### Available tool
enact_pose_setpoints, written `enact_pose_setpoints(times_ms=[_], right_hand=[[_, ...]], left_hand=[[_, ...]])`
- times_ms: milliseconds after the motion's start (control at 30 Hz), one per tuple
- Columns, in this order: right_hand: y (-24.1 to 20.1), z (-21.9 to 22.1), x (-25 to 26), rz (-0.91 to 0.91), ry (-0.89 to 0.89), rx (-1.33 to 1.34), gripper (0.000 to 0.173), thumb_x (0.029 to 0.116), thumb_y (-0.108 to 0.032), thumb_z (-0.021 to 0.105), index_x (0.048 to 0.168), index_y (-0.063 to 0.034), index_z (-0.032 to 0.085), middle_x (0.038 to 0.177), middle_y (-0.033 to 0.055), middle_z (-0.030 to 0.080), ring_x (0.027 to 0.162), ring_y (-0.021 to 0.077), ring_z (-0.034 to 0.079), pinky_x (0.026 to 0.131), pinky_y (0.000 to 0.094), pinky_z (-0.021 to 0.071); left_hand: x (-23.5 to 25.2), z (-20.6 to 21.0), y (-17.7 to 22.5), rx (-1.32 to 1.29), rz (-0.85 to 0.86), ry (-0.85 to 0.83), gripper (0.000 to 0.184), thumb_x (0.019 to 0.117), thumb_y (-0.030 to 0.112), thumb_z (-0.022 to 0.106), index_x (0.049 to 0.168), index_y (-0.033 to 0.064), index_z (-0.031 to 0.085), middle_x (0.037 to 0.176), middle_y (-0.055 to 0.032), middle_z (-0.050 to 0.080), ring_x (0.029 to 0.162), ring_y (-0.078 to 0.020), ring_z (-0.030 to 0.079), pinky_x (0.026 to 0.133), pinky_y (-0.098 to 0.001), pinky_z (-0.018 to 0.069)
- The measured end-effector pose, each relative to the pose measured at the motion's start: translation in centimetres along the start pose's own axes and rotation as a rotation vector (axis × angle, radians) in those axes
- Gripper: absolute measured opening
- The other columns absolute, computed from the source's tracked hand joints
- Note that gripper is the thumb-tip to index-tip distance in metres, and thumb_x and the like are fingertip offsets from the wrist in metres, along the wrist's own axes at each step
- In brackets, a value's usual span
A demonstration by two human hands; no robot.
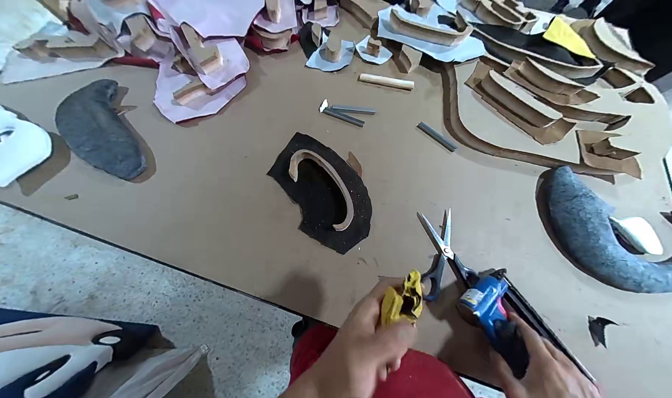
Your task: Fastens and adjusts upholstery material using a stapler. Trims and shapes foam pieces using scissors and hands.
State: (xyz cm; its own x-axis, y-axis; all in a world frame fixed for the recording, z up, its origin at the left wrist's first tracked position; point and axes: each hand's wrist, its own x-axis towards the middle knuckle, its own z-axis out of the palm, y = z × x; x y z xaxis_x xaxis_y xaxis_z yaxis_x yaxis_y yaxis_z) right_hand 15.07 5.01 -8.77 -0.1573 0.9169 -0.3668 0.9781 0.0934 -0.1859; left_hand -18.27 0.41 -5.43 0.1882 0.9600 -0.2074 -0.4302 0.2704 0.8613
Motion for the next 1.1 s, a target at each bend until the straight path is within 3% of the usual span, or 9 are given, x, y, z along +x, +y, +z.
enact_pose_setpoints(times_ms=[100, 167, 233, 433, 633, 833, 900, 1000, 1100], right_hand=[[-4.2, -4.2, -0.5, -0.081, 0.081, 0.223, 0.058, 0.0929, -0.053, 0.065, 0.129, -0.0080, 0.068, 0.114, 0.0157, 0.071, 0.099, 0.0317, 0.070, 0.077, 0.0541, 0.0585], [-8.0, -7.5, -0.9, -0.214, 0.130, 0.632, 0.049, 0.0995, -0.051, 0.060, 0.119, -0.0067, 0.069, 0.098, 0.0039, 0.073, 0.082, 0.0143, 0.071, 0.064, 0.0359, 0.0607], [-11.1, -8.9, -0.6, -0.343, 0.107, 0.939, 0.053, 0.0965, -0.054, 0.064, 0.119, -0.0050, 0.066, 0.094, 0.0021, 0.072, 0.077, 0.0119, 0.069, 0.060, 0.0322, 0.0592], [-12.3, -6.4, 1.1, -0.598, 0.247, 1.103, 0.021, 0.0975, -0.018, 0.072, 0.111, -0.0012, 0.073, 0.093, 0.0052, 0.074, 0.073, 0.0110, 0.072, 0.062, 0.0276, 0.0651], [-11.3, -5.9, 2.5, -0.774, 0.225, 1.155, 0.022, 0.1012, -0.022, 0.067, 0.113, -0.0046, 0.074, 0.094, 0.0047, 0.073, 0.073, 0.0092, 0.071, 0.062, 0.0242, 0.0640], [-11.7, -6.8, 2.8, -0.777, 0.134, 1.189, 0.021, 0.1007, -0.020, 0.068, 0.111, -0.0028, 0.073, 0.092, 0.0055, 0.074, 0.071, 0.0104, 0.071, 0.060, 0.0253, 0.0638], [-12.1, -6.8, 2.7, -0.747, 0.173, 1.193, 0.019, 0.0991, -0.018, 0.070, 0.110, -0.0031, 0.074, 0.091, 0.0052, 0.074, 0.070, 0.0107, 0.072, 0.060, 0.0255, 0.0644], [-12.8, -6.8, 2.3, -0.765, 0.302, 1.161, 0.016, 0.0959, -0.016, 0.074, 0.108, -0.0066, 0.073, 0.095, 0.0046, 0.074, 0.075, 0.0113, 0.073, 0.065, 0.0263, 0.0658], [-12.8, -6.8, 2.3, -0.815, 0.374, 1.146, 0.016, 0.0956, -0.018, 0.074, 0.110, -0.0125, 0.070, 0.102, 0.0008, 0.075, 0.090, 0.0092, 0.074, 0.077, 0.0239, 0.0639]], left_hand=[[0.4, 1.4, 0.4, 0.870, 0.256, 0.192, 0.048, 0.1044, 0.036, 0.052, 0.144, 0.0088, 0.054, 0.120, -0.0074, 0.067, 0.096, -0.0119, 0.068, 0.077, -0.0326, 0.0613], [1.1, 2.2, 0.0, 1.176, 0.393, 0.267, 0.045, 0.1041, 0.036, 0.049, 0.142, 0.0130, 0.056, 0.116, -0.0117, 0.067, 0.091, -0.0179, 0.070, 0.067, -0.0362, 0.0611], [1.4, 3.1, 0.0, 1.312, 0.470, 0.267, 0.045, 0.1018, 0.034, 0.049, 0.142, 0.0160, 0.055, 0.115, -0.0126, 0.066, 0.084, -0.0185, 0.069, 0.057, -0.0343, 0.0579], [0.9, 4.4, 1.3, 1.291, 0.447, 0.212, 0.042, 0.1050, 0.031, 0.052, 0.143, 0.0150, 0.055, 0.113, -0.0112, 0.064, 0.086, -0.0158, 0.067, 0.060, -0.0300, 0.0569], [1.0, 3.3, 1.5, 0.751, 0.269, -0.075, 0.039, 0.0996, 0.021, 0.053, 0.135, 0.0038, 0.057, 0.113, -0.0066, 0.068, 0.097, -0.0107, 0.067, 0.080, -0.0307, 0.0592], [1.4, 2.9, 1.2, 0.422, 0.264, -0.118, 0.038, 0.0920, 0.007, 0.049, 0.127, -0.0019, 0.060, 0.103, -0.0072, 0.069, 0.091, -0.0099, 0.067, 0.079, -0.0291, 0.0575], [1.5, 3.0, 1.2, 0.483, 0.305, -0.063, 0.040, 0.0913, 0.011, 0.050, 0.128, -0.0012, 0.060, 0.105, -0.0073, 0.069, 0.093, -0.0102, 0.067, 0.080, -0.0299, 0.0574], [1.5, 3.3, 1.8, 0.875, 0.502, 0.095, 0.057, 0.1004, 0.047, 0.045, 0.137, 0.0065, 0.060, 0.108, -0.0082, 0.067, 0.089, -0.0117, 0.064, 0.069, -0.0288, 0.0556], [1.7, 3.9, 2.7, 1.141, 0.639, 0.217, 0.059, 0.1027, 0.052, 0.037, 0.144, 0.0136, 0.056, 0.109, -0.0099, 0.064, 0.088, -0.0127, 0.063, 0.065, -0.0258, 0.0525]])
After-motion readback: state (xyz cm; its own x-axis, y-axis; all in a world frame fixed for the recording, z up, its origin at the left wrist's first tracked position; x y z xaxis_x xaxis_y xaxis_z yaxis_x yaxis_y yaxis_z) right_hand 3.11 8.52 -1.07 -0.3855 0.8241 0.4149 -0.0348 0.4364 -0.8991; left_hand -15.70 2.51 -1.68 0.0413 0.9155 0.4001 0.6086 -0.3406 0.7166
